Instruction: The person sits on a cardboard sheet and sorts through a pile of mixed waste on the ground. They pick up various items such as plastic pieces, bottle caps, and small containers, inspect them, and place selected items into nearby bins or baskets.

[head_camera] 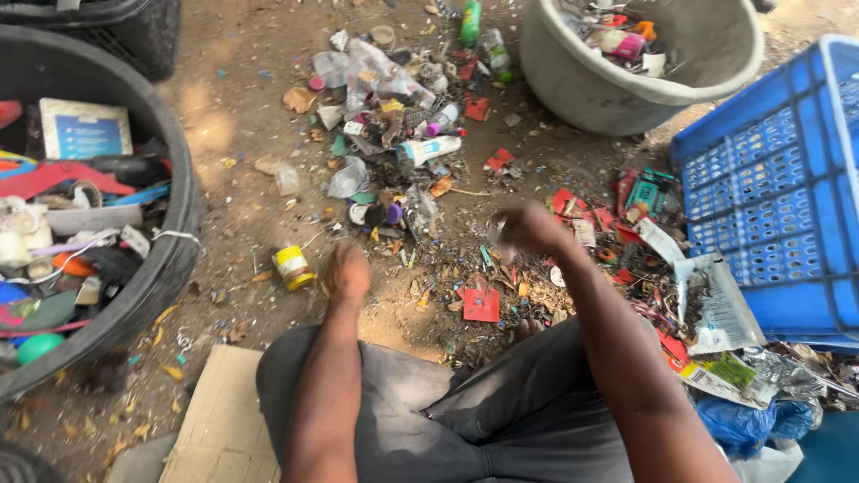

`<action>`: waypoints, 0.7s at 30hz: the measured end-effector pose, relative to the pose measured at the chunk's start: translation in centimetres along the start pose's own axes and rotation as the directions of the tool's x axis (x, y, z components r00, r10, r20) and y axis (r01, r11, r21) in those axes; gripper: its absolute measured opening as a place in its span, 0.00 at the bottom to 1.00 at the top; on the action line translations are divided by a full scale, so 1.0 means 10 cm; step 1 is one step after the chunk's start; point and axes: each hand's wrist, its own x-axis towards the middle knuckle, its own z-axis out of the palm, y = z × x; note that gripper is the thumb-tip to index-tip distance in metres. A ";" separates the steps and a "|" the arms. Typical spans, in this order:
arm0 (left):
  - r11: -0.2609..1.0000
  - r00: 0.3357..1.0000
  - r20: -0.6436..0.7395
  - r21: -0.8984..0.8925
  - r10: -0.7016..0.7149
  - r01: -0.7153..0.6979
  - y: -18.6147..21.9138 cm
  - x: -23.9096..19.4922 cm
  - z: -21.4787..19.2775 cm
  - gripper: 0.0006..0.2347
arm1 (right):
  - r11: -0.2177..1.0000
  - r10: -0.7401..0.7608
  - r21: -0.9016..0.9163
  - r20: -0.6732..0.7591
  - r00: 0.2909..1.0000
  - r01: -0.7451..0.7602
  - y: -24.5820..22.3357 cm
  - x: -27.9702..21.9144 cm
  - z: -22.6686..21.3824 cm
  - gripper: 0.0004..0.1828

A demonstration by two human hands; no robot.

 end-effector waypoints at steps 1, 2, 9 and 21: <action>0.996 0.999 -0.047 -0.090 0.004 -0.008 0.07 0.00 -0.09 0.04 | 0.922 0.310 -0.149 -0.266 0.913 -0.357 0.01 0.06 -0.32 0.13; 0.984 0.995 -0.096 -0.178 -0.006 -0.011 0.15 -0.01 -0.20 0.03 | 0.996 -0.083 -0.084 -0.766 0.637 0.028 0.01 -0.01 -0.59 0.08; 0.823 0.910 0.332 -0.567 0.249 -0.018 0.85 -0.41 -0.65 0.09 | 0.924 0.235 0.382 -0.501 0.833 -0.031 -0.72 -0.32 -0.37 0.18; 0.465 0.968 0.241 -0.866 0.069 0.182 0.55 -0.24 -0.30 0.10 | 0.837 0.290 0.444 0.136 0.947 -0.320 -0.67 0.00 1.00 0.18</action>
